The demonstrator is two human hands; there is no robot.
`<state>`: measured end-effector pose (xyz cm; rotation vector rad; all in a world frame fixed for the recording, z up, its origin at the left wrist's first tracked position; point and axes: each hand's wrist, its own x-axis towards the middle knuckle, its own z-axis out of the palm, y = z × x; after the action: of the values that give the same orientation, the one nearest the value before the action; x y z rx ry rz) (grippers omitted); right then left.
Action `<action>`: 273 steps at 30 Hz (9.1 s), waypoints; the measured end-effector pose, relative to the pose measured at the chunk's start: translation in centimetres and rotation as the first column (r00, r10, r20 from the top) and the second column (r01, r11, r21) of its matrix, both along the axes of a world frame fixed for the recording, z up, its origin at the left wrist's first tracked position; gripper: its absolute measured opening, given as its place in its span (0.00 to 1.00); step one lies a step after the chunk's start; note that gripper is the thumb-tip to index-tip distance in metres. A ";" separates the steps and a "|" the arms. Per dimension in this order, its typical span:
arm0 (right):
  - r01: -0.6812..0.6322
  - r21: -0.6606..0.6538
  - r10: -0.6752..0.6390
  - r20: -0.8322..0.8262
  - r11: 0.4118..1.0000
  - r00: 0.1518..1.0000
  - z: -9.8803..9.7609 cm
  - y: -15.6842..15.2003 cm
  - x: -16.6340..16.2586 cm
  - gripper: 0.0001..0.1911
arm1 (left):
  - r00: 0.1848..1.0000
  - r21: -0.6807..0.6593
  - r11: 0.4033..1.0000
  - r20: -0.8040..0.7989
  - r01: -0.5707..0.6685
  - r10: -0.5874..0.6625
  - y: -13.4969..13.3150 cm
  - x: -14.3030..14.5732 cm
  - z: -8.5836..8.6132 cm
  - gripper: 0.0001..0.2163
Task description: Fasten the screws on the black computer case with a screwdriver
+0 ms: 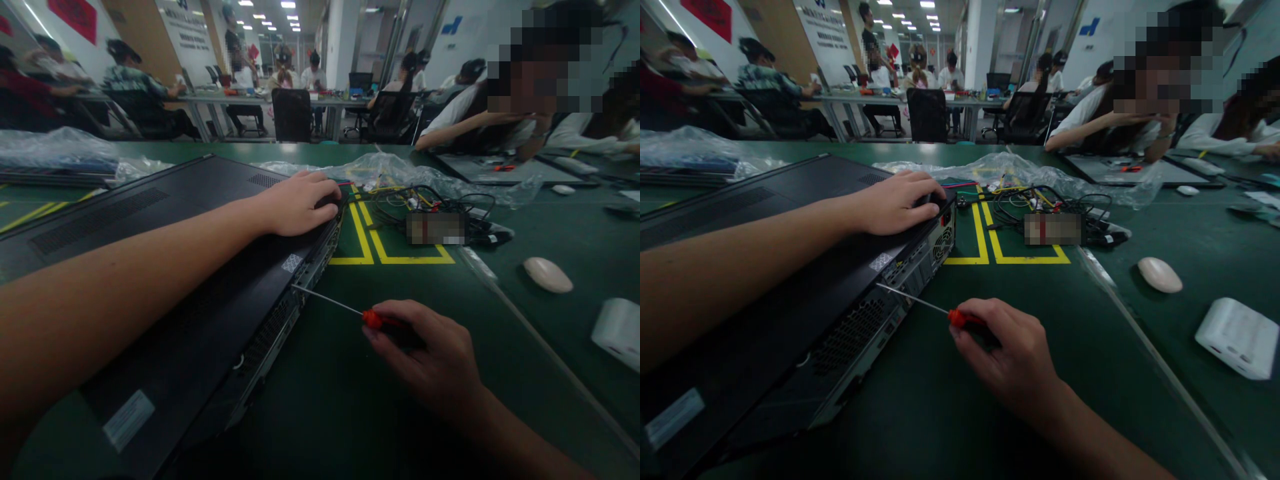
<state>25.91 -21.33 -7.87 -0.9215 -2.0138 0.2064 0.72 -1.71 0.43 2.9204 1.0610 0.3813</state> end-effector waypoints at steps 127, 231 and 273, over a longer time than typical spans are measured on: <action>0.014 -0.046 -0.014 0.001 0.999 1.000 0.1 0.0 -0.2 0.08 | 1.000 -0.003 1.000 0.012 0.008 -0.008 0.0 -0.1 0.0 0.22; 0.029 -0.014 -0.028 0.025 0.999 0.999 -0.1 -0.1 0.0 0.07 | 1.000 0.006 1.000 0.008 0.008 -0.008 0.2 -0.1 -0.1 0.22; 0.027 -0.023 -0.027 0.020 0.999 0.999 0.1 0.0 -0.1 0.06 | 1.000 0.005 1.000 0.003 -0.004 0.004 0.0 0.0 0.0 0.22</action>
<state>25.78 -21.30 -7.80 -0.9681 -2.0201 0.2065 0.68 -1.72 0.39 2.9215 1.0666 0.3880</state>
